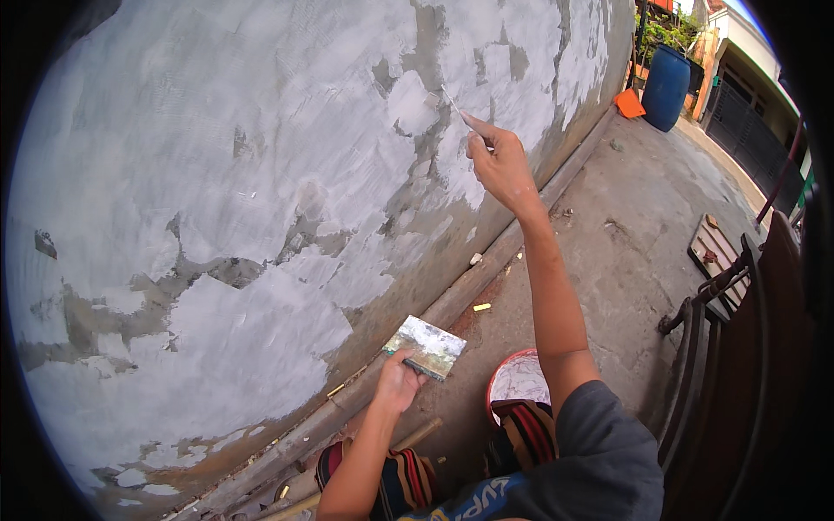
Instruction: The person applies plaster to a wall using a trowel and a smaller tool. They repeatedly scoop plaster from a red bucket, transfer it to the trowel, and spread it onto the wall surface.
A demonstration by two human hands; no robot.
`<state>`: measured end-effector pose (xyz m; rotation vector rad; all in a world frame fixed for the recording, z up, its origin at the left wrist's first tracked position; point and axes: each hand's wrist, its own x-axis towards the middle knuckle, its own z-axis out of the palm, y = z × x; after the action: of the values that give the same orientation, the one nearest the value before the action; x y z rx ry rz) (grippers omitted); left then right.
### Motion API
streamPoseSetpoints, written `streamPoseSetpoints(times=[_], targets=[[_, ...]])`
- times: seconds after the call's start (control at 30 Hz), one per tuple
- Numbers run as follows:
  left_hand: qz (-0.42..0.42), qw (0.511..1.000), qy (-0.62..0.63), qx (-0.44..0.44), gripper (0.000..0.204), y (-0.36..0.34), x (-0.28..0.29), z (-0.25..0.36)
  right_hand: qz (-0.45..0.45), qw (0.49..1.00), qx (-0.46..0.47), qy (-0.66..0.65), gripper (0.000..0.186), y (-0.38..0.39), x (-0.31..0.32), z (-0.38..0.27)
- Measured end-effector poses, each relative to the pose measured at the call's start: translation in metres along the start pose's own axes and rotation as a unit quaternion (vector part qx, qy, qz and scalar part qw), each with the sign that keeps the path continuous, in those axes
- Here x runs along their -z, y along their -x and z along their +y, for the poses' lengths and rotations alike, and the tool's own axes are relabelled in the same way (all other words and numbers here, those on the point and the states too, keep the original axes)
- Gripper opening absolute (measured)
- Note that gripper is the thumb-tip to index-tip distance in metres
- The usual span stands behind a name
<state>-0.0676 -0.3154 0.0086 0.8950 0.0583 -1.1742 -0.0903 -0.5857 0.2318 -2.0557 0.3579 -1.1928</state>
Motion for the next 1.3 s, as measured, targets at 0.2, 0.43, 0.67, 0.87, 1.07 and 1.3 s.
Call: streamPoseSetpoints(times=[0.2,0.43,0.67,0.87,1.07,1.3], targets=[[0.001,1.0,-0.005,0.001,0.039,-0.004,0.006,0.0,-0.043,0.992,0.011,0.118,0.04,0.013,-0.025,-0.019],[-0.004,1.0,0.006,0.005,0.039,-0.009,0.007,-0.005,0.041,0.997,-0.003,0.062,0.04,0.004,-0.005,0.002],[0.014,1.0,0.008,0.0,0.038,-0.001,0.001,0.003,0.055,0.994,-0.001,0.092,0.039,0.027,-0.067,0.008],[0.021,1.0,0.004,-0.003,0.039,-0.003,0.003,0.003,0.028,1.0,0.003,0.011,0.039,0.026,-0.029,0.021],[0.002,1.0,-0.004,-0.002,0.036,-0.007,0.007,-0.003,-0.001,0.997,-0.02,0.08,0.039,0.011,-0.022,0.006],[0.023,1.0,-0.007,-0.01,0.039,-0.006,0.01,0.002,0.016,0.999,-0.003,0.032,0.038,0.004,-0.012,0.004]])
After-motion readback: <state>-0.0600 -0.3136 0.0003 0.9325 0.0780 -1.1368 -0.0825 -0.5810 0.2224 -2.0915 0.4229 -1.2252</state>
